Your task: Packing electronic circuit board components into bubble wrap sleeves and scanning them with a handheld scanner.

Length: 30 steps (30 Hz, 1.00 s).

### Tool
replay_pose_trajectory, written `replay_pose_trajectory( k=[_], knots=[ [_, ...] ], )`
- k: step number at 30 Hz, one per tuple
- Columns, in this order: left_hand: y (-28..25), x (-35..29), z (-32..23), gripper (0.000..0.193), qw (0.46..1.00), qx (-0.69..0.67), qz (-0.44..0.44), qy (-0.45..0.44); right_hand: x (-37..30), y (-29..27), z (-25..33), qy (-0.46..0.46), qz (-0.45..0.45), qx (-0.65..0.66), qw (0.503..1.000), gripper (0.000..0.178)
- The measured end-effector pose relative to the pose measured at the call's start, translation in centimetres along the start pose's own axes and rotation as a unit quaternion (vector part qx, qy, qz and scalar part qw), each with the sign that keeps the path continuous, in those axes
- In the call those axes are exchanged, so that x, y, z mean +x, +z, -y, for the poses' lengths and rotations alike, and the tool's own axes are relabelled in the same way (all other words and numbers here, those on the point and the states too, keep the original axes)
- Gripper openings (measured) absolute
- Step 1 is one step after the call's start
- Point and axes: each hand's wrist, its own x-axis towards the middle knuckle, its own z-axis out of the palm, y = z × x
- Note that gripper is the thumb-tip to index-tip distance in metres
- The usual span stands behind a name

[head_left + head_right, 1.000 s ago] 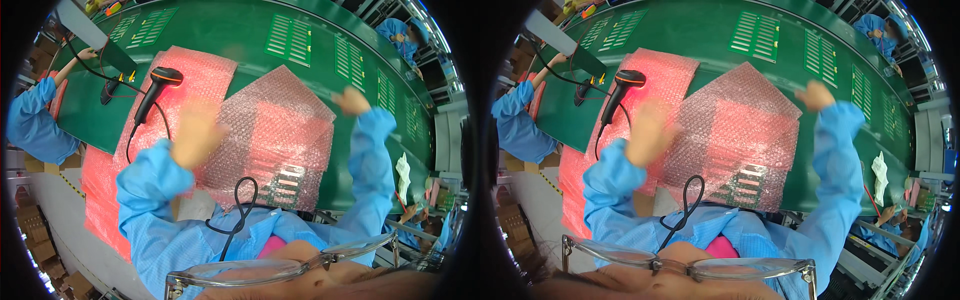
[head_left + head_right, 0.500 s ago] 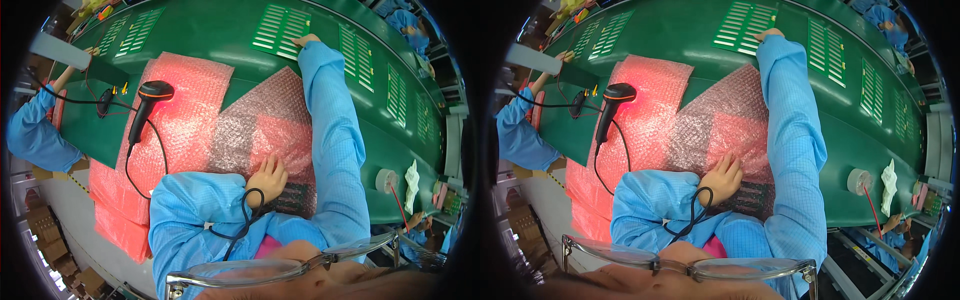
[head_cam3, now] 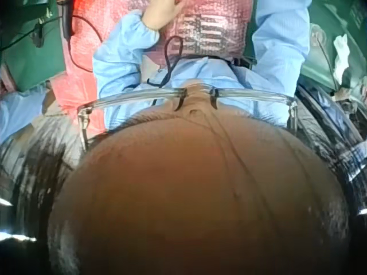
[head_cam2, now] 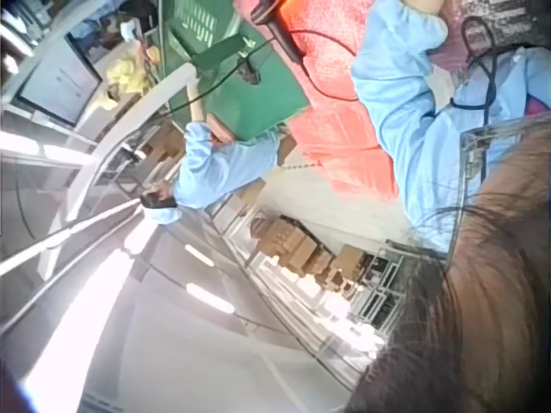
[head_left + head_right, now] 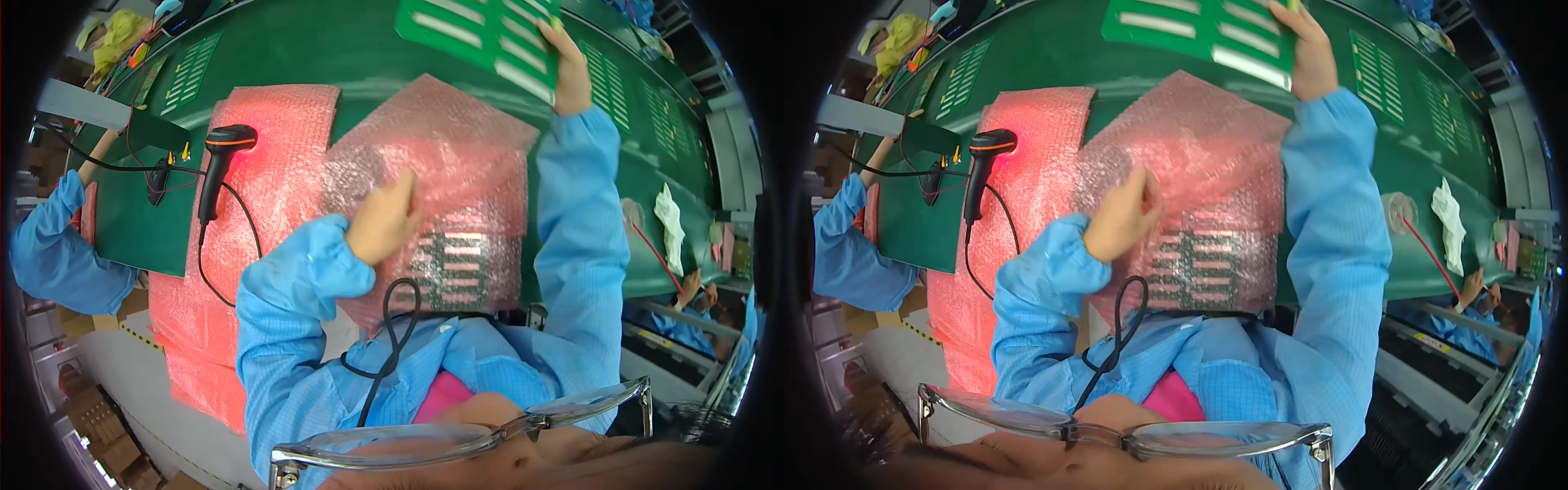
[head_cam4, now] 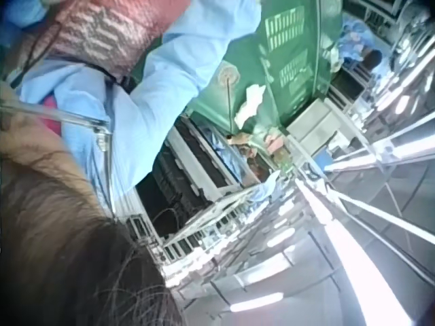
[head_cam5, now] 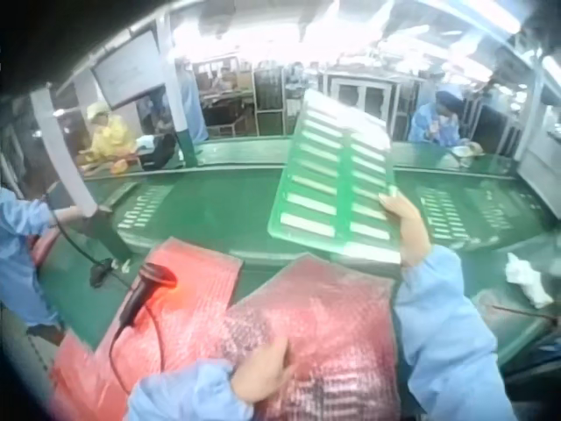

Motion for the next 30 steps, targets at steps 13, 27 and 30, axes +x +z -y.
replay_pose_trajectory(
  k=[13, 27, 30],
  knots=[
    [-1.8, 2.8, -3.7, 0.013, 0.988, 0.020, -0.110, 0.108, -29.2, -6.0, 0.4, 0.073, -0.015, -0.047, 0.996, 0.044],
    [1.5, 2.1, -7.4, 0.036, 0.970, 0.129, 0.030, 0.202, -20.9, -1.2, -1.4, 0.186, 0.056, -0.148, 0.970, 0.030],
    [1.9, 2.8, -7.9, 0.041, 0.978, 0.106, 0.062, 0.168, -18.7, -1.1, -5.0, 0.135, 0.046, -0.214, 0.966, 0.024]
  ],
)
